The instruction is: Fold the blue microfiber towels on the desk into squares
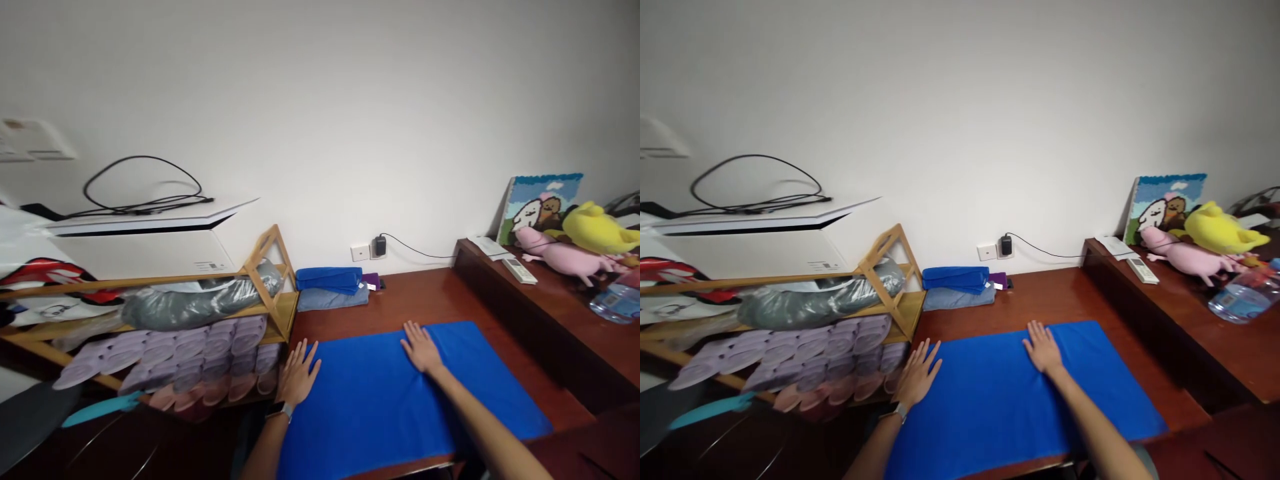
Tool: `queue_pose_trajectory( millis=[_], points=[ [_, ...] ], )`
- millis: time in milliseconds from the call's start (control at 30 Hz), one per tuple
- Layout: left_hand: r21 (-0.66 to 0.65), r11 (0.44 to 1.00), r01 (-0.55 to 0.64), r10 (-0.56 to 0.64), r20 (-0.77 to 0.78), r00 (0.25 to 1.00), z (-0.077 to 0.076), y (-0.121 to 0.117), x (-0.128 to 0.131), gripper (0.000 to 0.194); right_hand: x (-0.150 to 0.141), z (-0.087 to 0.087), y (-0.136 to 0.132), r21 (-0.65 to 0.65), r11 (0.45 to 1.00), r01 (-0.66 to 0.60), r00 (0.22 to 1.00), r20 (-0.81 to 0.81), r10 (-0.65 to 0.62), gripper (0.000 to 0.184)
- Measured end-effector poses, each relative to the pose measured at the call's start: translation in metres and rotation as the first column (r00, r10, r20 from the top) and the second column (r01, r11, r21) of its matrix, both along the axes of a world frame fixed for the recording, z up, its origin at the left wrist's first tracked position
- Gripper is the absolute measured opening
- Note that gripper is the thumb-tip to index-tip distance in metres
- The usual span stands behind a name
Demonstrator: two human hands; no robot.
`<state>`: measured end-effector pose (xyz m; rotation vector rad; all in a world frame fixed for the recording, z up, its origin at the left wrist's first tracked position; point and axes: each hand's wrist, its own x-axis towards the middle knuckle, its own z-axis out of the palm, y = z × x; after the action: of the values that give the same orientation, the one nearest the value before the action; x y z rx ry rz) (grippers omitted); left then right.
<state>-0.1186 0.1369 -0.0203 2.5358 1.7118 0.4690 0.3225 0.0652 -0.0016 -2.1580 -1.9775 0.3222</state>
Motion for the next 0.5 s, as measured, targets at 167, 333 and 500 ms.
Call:
queue_pose_trajectory(
  millis=[167, 333, 500],
  points=[
    [-0.009, 1.000, 0.002, -0.002, -0.019, 1.000, 0.000, 0.004, -0.001, 0.061, 0.163, -0.020, -0.035, -0.008, 0.948, 0.318, 0.945, 0.089, -0.316, 0.078],
    [-0.009, 1.000, -0.002, 0.001, -0.044, 0.999, 0.001, 0.008, -0.003, 0.062, 0.199, -0.040, -0.047, 0.045, 0.935, 0.352, 0.934, 0.054, -0.354, 0.081],
    [-0.039, 0.999, -0.011, 0.009, -0.041, 0.999, 0.003, 0.010, -0.003, 0.062, 0.197, -0.038, -0.045, 0.047, 0.937, 0.346, 0.937, 0.034, -0.347, 0.078]
  ],
)
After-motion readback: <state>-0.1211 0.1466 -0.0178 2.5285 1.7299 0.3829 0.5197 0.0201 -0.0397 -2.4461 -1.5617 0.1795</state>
